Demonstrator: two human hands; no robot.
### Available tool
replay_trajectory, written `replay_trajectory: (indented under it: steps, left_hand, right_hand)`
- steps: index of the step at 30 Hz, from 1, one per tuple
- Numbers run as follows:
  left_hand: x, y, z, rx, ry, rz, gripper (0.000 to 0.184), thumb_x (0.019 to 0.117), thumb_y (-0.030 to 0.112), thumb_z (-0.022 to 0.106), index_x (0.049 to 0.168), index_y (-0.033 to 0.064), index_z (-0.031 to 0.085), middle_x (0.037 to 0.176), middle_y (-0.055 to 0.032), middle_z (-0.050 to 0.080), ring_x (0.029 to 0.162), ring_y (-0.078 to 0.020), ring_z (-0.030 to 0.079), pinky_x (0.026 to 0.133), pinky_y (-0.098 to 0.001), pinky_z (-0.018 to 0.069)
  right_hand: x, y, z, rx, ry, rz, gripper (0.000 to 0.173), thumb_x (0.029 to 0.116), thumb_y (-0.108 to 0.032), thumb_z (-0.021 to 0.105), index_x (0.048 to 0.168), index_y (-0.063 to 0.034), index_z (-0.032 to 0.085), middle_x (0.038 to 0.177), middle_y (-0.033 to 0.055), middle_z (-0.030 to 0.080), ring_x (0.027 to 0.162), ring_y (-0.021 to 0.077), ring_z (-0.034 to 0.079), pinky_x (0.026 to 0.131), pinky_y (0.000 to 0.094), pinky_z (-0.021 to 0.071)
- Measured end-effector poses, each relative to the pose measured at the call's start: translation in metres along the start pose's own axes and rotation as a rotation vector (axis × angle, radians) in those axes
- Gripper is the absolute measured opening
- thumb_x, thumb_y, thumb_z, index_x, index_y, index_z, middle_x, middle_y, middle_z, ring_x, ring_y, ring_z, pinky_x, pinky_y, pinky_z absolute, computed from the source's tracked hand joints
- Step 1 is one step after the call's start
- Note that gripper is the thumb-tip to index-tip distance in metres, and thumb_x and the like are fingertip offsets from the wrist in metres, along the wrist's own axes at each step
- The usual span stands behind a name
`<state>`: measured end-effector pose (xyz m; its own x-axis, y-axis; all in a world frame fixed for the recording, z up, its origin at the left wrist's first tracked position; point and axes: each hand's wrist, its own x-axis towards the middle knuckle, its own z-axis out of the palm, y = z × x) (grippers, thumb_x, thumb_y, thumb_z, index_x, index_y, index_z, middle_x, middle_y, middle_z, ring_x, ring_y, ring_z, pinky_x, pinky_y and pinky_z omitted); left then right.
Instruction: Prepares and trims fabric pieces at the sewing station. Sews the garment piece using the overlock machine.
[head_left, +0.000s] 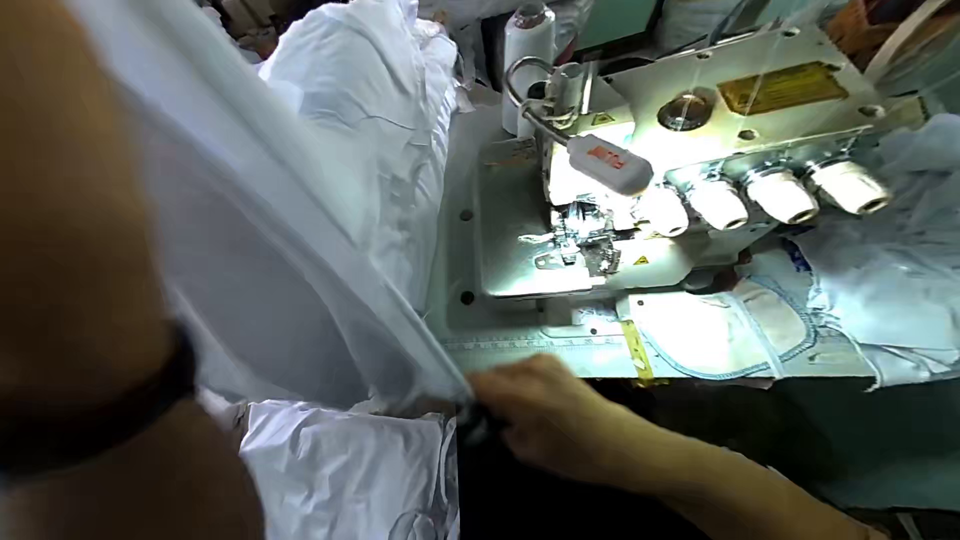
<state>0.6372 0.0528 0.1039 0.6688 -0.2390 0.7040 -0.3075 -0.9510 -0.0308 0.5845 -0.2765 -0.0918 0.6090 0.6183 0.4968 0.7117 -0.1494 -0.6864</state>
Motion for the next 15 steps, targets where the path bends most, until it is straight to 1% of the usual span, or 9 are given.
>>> replay_trajectory:
  steps: [1, 2, 3, 4, 5, 7, 9, 12, 15]
  left_hand:
    - [0.021, 0.066, 0.027, -0.01, 0.035, -0.162, 0.029, 0.1009, 0.019, 0.058, 0.101, -0.0095, 0.066, 0.093, -0.0191, 0.066, 0.087, -0.0207, 0.063, 0.081, -0.0369, 0.0492]
    - [0.04, 0.109, 0.053, -0.037, -0.048, -0.177, 0.03, 0.0985, 0.016, 0.056, 0.098, -0.0134, 0.064, 0.094, -0.0271, 0.066, 0.091, -0.0323, 0.063, 0.086, -0.0498, 0.0464]
    - [0.046, 0.129, 0.082, -0.148, -0.161, -0.088, 0.025, 0.0973, 0.009, 0.052, 0.098, -0.0132, 0.064, 0.097, -0.0284, 0.068, 0.096, -0.0358, 0.065, 0.092, -0.0528, 0.0456]
    - [0.041, 0.133, 0.118, -0.299, -0.246, -0.009, 0.02, 0.094, 0.002, 0.049, 0.093, -0.0094, 0.065, 0.094, -0.0226, 0.07, 0.093, -0.0294, 0.068, 0.09, -0.0467, 0.0484]
    - [0.027, 0.132, 0.157, -0.471, -0.279, -0.01, 0.019, 0.0897, -0.002, 0.047, 0.082, -0.0043, 0.064, 0.08, -0.0126, 0.068, 0.078, -0.0172, 0.066, 0.076, -0.0362, 0.0515]
    - [-0.007, 0.139, 0.206, -0.698, -0.349, -0.17, 0.019, 0.0885, -0.003, 0.046, 0.076, -0.0002, 0.06, 0.07, -0.0039, 0.061, 0.067, -0.0072, 0.058, 0.065, -0.0285, 0.048]
    - [-0.031, 0.147, 0.219, -0.738, -0.307, -0.252, 0.016, 0.09, -0.001, 0.047, 0.081, -0.0002, 0.06, 0.069, -0.0023, 0.056, 0.064, -0.0042, 0.052, 0.062, -0.0238, 0.0429]
    - [-0.055, 0.151, 0.207, -0.758, -0.316, -0.233, 0.01, 0.0916, 0.004, 0.06, 0.101, 0.0013, 0.063, 0.085, -0.0066, 0.064, 0.073, -0.0075, 0.061, 0.067, -0.0234, 0.0513]
    - [-0.059, 0.156, 0.189, -0.686, -0.463, -0.243, 0.012, 0.0891, 0.011, 0.076, 0.088, 0.0076, 0.064, 0.075, -0.0051, 0.064, 0.059, -0.0131, 0.058, 0.054, -0.0307, 0.0483]
  right_hand:
    - [-0.013, 0.001, 0.0, 0.125, -0.087, -0.022, 0.008, 0.0809, -0.006, 0.069, 0.088, -0.0095, 0.068, 0.067, 0.004, 0.064, 0.059, 0.0193, 0.065, 0.052, 0.0405, 0.0533]
    - [-0.028, 0.007, -0.006, 0.221, -0.15, -0.027, 0.005, 0.083, -0.008, 0.068, 0.087, -0.0102, 0.068, 0.065, 0.0031, 0.063, 0.059, 0.0167, 0.064, 0.052, 0.0375, 0.0526]
    - [-0.045, 0.018, -0.017, 0.291, -0.2, -0.007, 0.002, 0.0858, -0.009, 0.067, 0.087, -0.0096, 0.068, 0.065, 0.003, 0.063, 0.058, 0.0142, 0.063, 0.052, 0.0344, 0.0521]
    - [-0.062, 0.032, -0.031, 0.323, -0.249, 0.026, 0.003, 0.0869, -0.009, 0.065, 0.085, -0.0086, 0.068, 0.063, 0.0027, 0.061, 0.056, 0.0115, 0.06, 0.051, 0.0308, 0.0502]
    - [-0.08, 0.045, -0.048, 0.341, -0.301, 0.078, 0.006, 0.0862, -0.007, 0.063, 0.083, -0.0066, 0.068, 0.062, 0.0032, 0.06, 0.055, 0.01, 0.058, 0.05, 0.0289, 0.0477]
    - [-0.108, 0.065, -0.074, 0.346, -0.387, 0.275, 0.01, 0.0853, -0.006, 0.061, 0.079, -0.0036, 0.069, 0.06, 0.0031, 0.058, 0.053, 0.0069, 0.054, 0.05, 0.0269, 0.0447]
    - [-0.122, 0.074, -0.077, 0.293, -0.342, 0.52, 0.013, 0.0878, -0.009, 0.061, 0.078, -0.0042, 0.068, 0.06, 0.0007, 0.056, 0.054, 0.0042, 0.05, 0.052, 0.0253, 0.0417]
    - [-0.127, 0.079, -0.05, 0.204, -0.197, 0.636, 0.017, 0.0912, -0.013, 0.06, 0.077, -0.0039, 0.065, 0.061, 0.0032, 0.055, 0.056, 0.0092, 0.052, 0.054, 0.0298, 0.0435]
    - [-0.132, 0.08, -0.042, 0.288, -0.335, 0.631, 0.014, 0.0921, -0.009, 0.064, 0.082, -0.0009, 0.069, 0.066, 0.0083, 0.062, 0.06, 0.0154, 0.059, 0.059, 0.0372, 0.0491]
